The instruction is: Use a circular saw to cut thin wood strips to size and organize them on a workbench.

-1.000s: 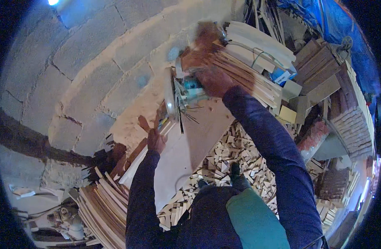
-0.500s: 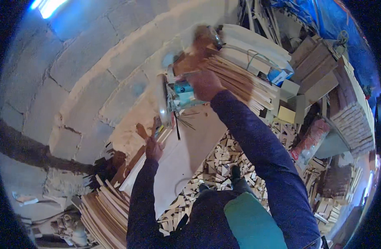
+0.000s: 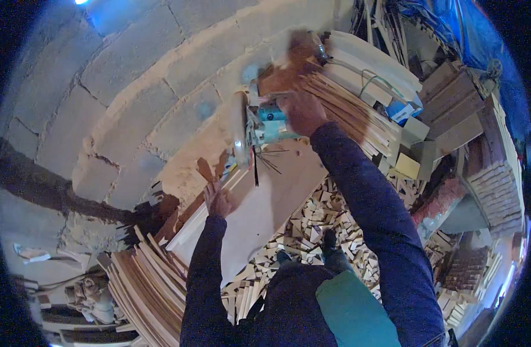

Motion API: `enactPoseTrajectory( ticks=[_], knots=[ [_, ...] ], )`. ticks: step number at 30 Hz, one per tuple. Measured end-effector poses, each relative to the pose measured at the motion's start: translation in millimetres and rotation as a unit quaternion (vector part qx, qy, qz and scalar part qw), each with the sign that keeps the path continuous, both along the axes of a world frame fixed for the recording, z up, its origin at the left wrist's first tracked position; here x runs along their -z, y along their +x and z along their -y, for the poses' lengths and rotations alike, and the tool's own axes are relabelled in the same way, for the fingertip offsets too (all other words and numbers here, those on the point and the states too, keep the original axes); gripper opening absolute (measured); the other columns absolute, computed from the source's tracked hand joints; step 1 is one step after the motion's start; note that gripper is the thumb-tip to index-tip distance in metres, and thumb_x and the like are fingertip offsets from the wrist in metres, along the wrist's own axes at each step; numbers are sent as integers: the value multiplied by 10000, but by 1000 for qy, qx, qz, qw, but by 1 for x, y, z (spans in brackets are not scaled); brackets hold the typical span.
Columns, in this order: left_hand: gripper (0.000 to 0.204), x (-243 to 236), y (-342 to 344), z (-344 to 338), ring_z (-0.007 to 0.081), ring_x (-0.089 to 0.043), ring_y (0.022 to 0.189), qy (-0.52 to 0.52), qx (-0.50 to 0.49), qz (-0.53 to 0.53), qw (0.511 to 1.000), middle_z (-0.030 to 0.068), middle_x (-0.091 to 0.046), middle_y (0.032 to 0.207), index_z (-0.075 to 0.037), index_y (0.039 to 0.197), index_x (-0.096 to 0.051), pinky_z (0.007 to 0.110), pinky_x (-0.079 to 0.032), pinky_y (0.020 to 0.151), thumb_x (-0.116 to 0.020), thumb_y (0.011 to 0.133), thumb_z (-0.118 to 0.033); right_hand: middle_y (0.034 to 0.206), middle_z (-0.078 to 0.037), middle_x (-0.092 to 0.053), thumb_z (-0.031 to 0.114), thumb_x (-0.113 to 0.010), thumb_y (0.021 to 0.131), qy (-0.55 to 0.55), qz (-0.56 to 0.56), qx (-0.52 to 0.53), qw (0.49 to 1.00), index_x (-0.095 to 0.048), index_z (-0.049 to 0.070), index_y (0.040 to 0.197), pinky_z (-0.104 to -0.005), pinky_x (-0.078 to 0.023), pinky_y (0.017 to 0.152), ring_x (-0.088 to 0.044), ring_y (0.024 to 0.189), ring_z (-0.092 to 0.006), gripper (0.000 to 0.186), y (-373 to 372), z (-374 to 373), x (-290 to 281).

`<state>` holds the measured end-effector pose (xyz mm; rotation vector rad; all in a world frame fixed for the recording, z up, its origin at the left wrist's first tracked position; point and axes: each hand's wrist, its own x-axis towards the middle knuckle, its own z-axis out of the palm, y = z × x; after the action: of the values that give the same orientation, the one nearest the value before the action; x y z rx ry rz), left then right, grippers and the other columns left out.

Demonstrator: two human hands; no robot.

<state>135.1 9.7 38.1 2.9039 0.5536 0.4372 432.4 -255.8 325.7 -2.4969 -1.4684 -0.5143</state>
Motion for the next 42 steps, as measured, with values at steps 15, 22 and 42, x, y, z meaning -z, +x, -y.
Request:
enactPoseTrajectory(
  ticks=[15, 22, 42],
  knots=[
    [776, 46, -220, 39, 454, -472, 1296, -81, -329, 158, 928, 267, -416, 1482, 55, 1514, -338, 486, -412, 1119, -706, 889, -220, 1122, -177, -713, 154, -746, 789, -48, -56, -30, 997, -671, 145, 1263, -477, -542, 951, -666, 1123, -388, 480, 2, -21, -74],
    [388, 48, -236, -17, 382, -598, 1125, -52, -339, 214, 914, 210, -635, 1154, -39, 1242, -593, 476, -480, 984, -612, 936, -278, 1137, -188, -693, 186, -759, 771, 120, 101, -241, 958, -637, 120, 1270, -506, -540, 922, -667, 1093, -401, 518, 29, -25, -56],
    [626, 15, -203, 65, 429, -536, 1178, 13, -57, 16, 998, 225, -547, 1324, -13, 1390, -507, 532, -486, 916, -660, 864, -315, 1247, -224, -661, 153, -718, 815, 67, 45, -85, 993, -683, 95, 1279, -541, -439, 1099, -613, 1186, -429, 468, 16, 0, -57]
  ],
)
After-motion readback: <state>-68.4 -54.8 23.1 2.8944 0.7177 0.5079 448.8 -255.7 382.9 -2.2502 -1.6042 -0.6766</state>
